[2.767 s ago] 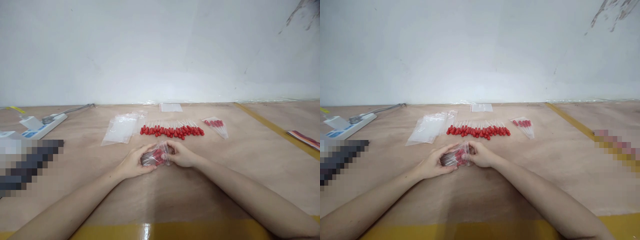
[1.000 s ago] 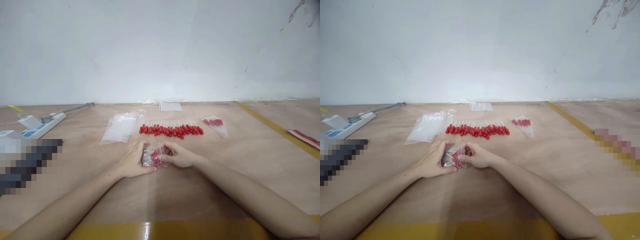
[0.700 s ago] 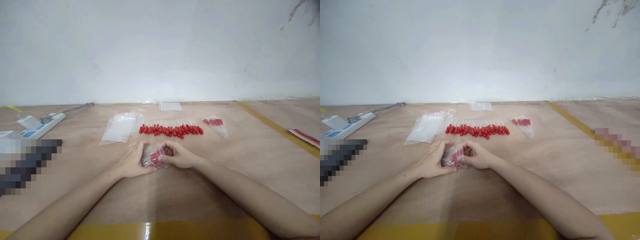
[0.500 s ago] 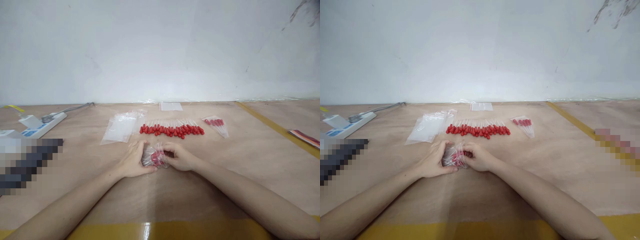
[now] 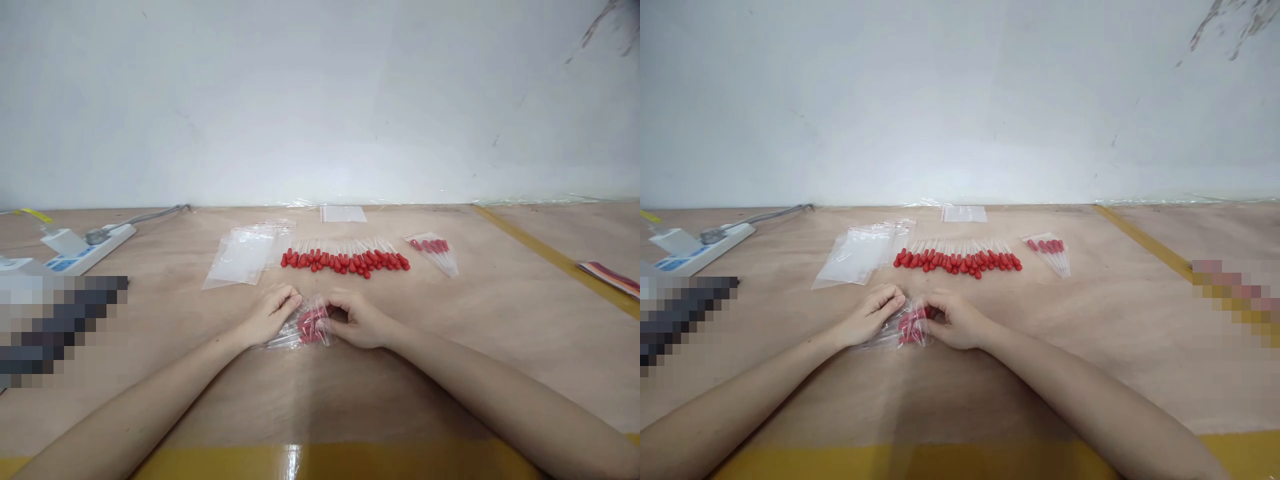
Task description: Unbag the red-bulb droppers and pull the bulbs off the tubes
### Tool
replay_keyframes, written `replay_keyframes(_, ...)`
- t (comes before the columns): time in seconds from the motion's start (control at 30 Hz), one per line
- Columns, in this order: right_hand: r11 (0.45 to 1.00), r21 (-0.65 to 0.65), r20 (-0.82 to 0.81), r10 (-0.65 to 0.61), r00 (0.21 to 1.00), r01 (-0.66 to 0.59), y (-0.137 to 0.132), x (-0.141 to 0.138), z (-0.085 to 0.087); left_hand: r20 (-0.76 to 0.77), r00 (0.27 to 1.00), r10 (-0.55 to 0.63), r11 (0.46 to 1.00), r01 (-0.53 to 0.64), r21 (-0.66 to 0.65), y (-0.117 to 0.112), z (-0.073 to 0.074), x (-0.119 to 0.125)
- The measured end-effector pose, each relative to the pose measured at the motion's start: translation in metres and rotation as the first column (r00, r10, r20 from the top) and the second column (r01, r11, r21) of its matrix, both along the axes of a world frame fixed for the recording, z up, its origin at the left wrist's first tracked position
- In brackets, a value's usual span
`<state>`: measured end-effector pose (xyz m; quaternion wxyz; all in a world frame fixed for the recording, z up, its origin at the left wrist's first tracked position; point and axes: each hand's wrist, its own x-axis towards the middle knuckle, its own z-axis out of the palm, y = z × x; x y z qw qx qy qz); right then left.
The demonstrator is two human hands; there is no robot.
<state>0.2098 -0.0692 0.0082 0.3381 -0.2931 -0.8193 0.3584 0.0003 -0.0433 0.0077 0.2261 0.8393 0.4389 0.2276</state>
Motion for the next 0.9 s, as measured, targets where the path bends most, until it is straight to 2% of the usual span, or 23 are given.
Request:
replay_keyframes(0.13,0.999,-0.048,0.016,-0.004,1.0,0.005,0.0005,-0.0008,-0.0005,0.077,0.995,0.07,0.996,-0.065,-0.067,-0.0009,-0.0028,0.0026)
replay_keyframes(0.27,0.981,-0.19,-0.054,0.041,0.998,-0.05,-0.0004,-0.0032,-0.0025,0.071,0.992,0.106,0.992,-0.101,-0.079,-0.0012,-0.0047,0.0027)
replay_keyframes(0.4,0.968,-0.243,-0.095,0.04,0.995,-0.062,-0.0001,-0.0076,-0.0048,0.061,0.993,0.105,0.993,-0.101,-0.067,0.0007,-0.0062,0.0035)
replay_keyframes(0.63,0.958,-0.274,-0.11,-0.119,0.987,0.085,0.0039,-0.0065,-0.003,0.059,0.994,0.092,0.995,-0.089,-0.049,0.0026,-0.0079,0.0053)
replay_keyframes(0.7,0.937,-0.343,-0.162,-0.131,0.978,0.069,0.0052,-0.0044,-0.0026,0.046,0.991,0.128,0.99,-0.126,-0.06,0.0009,-0.0075,0.0058)
replay_keyframes(0.8,0.874,-0.483,-0.181,-0.156,0.971,0.05,0.0061,-0.004,-0.0046,-0.008,0.987,0.161,0.985,-0.162,-0.058,-0.0025,-0.0058,0.0068)
replay_keyframes(0.9,0.827,-0.553,-0.17,-0.233,0.958,0.103,0.0068,-0.006,-0.0071,-0.045,0.989,0.14,0.989,-0.142,-0.052,-0.0039,-0.0041,0.0068)
